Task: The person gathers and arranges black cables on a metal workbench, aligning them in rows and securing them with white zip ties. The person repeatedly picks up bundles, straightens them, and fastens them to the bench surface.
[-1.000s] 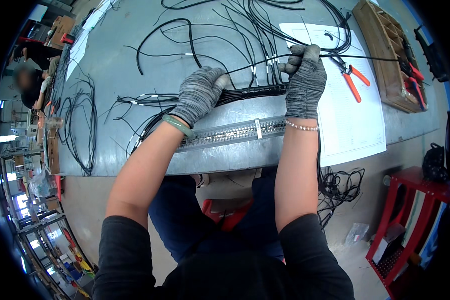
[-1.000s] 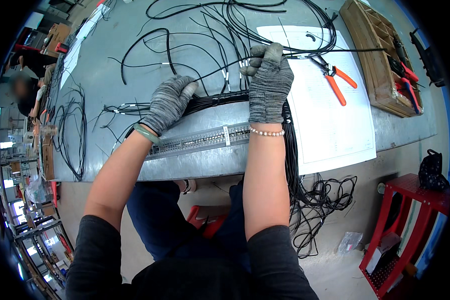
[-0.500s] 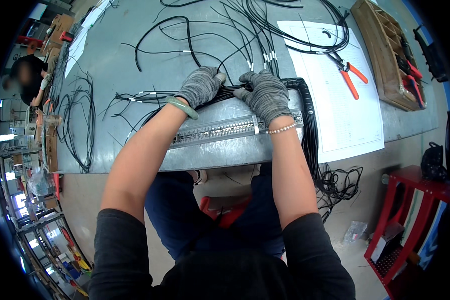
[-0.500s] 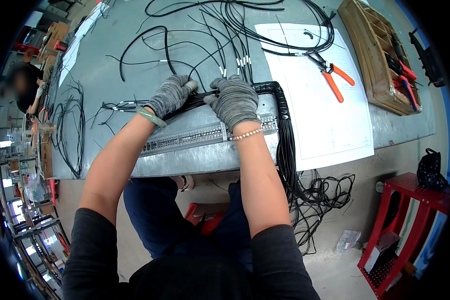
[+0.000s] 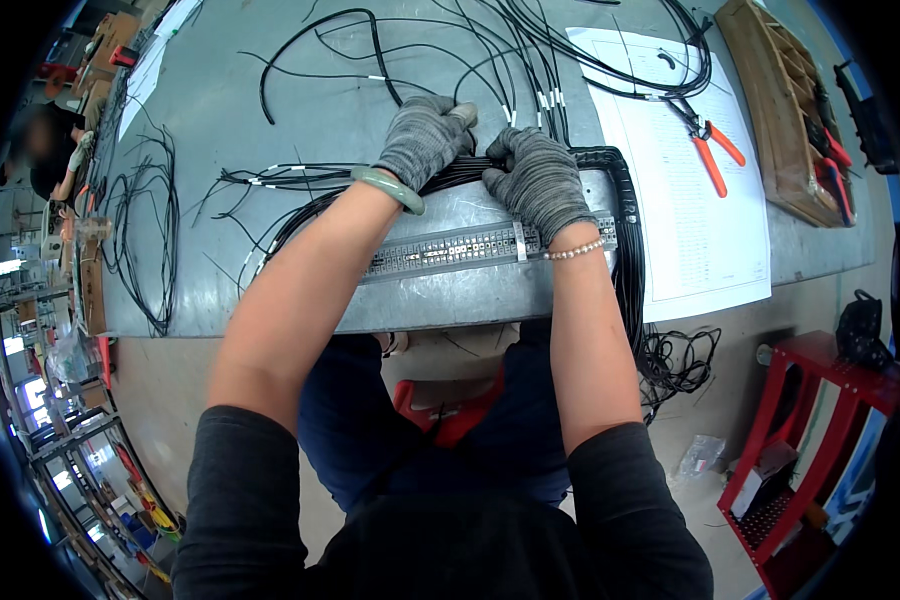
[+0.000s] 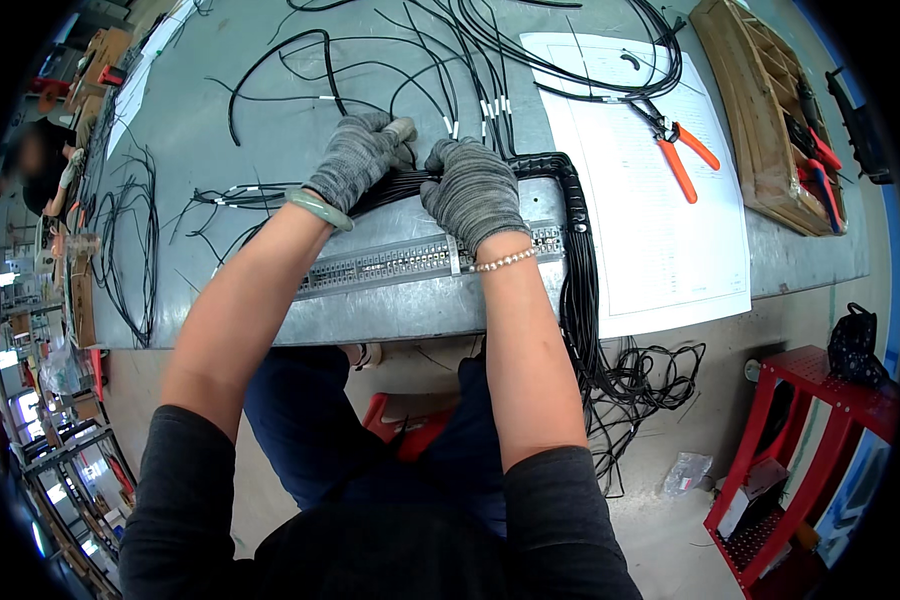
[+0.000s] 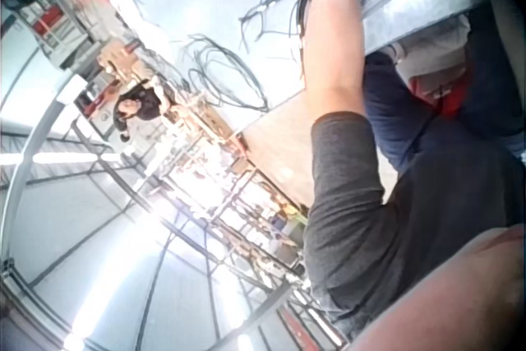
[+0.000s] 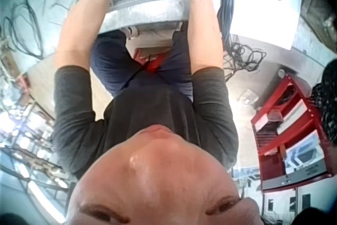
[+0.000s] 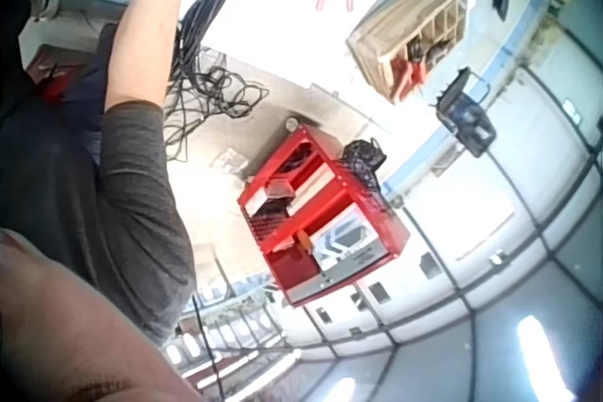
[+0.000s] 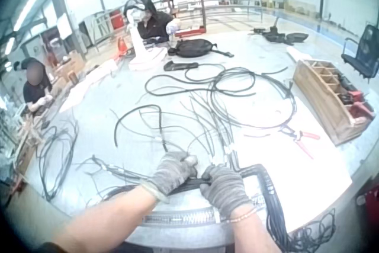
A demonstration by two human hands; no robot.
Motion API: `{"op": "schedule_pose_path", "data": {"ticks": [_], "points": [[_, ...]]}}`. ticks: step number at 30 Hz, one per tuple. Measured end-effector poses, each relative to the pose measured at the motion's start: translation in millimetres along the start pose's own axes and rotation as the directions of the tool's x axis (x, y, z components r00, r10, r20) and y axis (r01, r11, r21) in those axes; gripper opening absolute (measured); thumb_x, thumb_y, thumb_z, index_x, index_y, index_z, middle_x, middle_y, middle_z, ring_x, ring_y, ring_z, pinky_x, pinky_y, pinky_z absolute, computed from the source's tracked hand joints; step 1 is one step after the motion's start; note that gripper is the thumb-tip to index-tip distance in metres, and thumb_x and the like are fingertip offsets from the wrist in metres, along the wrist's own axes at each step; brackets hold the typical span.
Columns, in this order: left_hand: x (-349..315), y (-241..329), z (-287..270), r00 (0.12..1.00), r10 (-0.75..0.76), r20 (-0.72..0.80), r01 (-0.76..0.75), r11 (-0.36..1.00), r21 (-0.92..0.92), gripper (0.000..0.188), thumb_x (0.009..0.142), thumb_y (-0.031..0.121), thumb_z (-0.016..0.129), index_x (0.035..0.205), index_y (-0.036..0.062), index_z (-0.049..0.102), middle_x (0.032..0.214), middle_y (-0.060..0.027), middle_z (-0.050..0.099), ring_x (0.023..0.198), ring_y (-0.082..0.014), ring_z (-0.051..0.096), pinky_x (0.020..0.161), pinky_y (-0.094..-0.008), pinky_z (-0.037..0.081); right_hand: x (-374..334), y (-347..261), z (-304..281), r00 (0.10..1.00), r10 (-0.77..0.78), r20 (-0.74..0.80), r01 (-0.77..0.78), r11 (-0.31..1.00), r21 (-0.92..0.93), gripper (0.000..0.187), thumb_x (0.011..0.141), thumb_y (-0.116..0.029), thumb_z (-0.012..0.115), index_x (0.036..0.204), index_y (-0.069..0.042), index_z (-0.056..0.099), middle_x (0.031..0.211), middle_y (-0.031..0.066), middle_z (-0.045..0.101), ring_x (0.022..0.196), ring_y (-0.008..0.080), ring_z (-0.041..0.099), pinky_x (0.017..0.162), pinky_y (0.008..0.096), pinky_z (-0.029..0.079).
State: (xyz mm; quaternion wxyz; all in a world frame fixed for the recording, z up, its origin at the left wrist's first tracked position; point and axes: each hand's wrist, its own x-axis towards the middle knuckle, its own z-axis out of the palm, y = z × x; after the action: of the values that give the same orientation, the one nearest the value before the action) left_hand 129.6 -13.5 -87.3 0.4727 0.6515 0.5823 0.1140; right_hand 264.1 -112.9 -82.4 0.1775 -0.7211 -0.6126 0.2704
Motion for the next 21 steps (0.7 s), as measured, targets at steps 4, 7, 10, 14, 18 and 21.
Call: {"op": "schedule_pose_path", "data": {"ticks": [4,7,10,14,18,21], "points": [[-5,-3,-2,0.997,-0.070,-0.041,0.067,0.996,-0.051,0.044,0.087,0.028,0.063,0.119,-0.0019,0.056,0.083,-0.0127,0.069,0.080,-0.0181,0.066,0.081,-0.0331,0.051,-2,0,-3,1.000,0.017,0.003,-0.017,1.000,-0.010,0.027,0.077,-0.023,0.072,0.100,-0.011,0.065,0.098,0.0101,0.064,0.093,0.0244,0.063,0.087,0.0363,0.049],[13,0,-7,0.954,-0.233,-0.188,0.186,0.953,-0.239,0.048,0.085,0.028,0.065,0.122,-0.0006,0.054,0.092,-0.0152,0.068,0.087,-0.0191,0.066,0.086,-0.0329,0.049,-1,1,-3,0.999,0.028,0.018,-0.028,1.000,0.007,0.027,0.077,-0.024,0.072,0.100,-0.012,0.065,0.098,0.0102,0.063,0.094,0.0243,0.063,0.087,0.0362,0.049],[36,-14,-20,0.930,-0.276,-0.242,0.097,0.821,-0.562,0.040,0.089,0.020,0.062,0.119,-0.0012,0.046,0.105,-0.0161,0.060,0.084,-0.0205,0.061,0.066,-0.0282,0.055,-2,-2,-4,0.999,0.038,0.020,-0.039,0.999,0.019,0.026,0.077,-0.023,0.072,0.100,-0.012,0.065,0.099,0.0101,0.063,0.094,0.0244,0.063,0.087,0.0364,0.049],[54,-11,-26,0.893,-0.376,-0.247,0.031,0.599,-0.800,0.034,0.091,0.026,0.058,0.112,0.0009,0.049,0.101,-0.0144,0.061,0.072,-0.0210,0.059,0.058,-0.0264,0.053,-2,0,-1,0.999,0.019,-0.032,-0.018,0.999,0.036,0.028,0.075,-0.022,0.076,0.099,-0.011,0.067,0.088,0.0063,0.065,0.086,0.0197,0.063,0.084,0.0333,0.050],[78,-8,-33,0.849,-0.444,-0.285,0.014,0.559,-0.829,0.031,0.092,0.032,0.057,0.108,0.0052,0.055,0.098,-0.0099,0.064,0.073,-0.0199,0.062,0.059,-0.0297,0.051,-1,0,1,0.999,-0.008,-0.039,0.009,1.000,0.022,0.027,0.075,-0.023,0.075,0.098,-0.011,0.067,0.088,0.0053,0.065,0.087,0.0195,0.062,0.085,0.0335,0.049],[86,11,-29,0.869,-0.380,-0.316,0.044,0.696,-0.717,0.037,0.091,0.033,0.058,0.114,0.0044,0.054,0.104,-0.0112,0.065,0.084,-0.0231,0.063,0.071,-0.0336,0.052,-1,7,1,0.999,0.025,-0.029,-0.024,0.999,0.030,0.027,0.075,-0.024,0.075,0.098,-0.011,0.067,0.087,0.0054,0.065,0.087,0.0198,0.063,0.084,0.0337,0.049]]}}
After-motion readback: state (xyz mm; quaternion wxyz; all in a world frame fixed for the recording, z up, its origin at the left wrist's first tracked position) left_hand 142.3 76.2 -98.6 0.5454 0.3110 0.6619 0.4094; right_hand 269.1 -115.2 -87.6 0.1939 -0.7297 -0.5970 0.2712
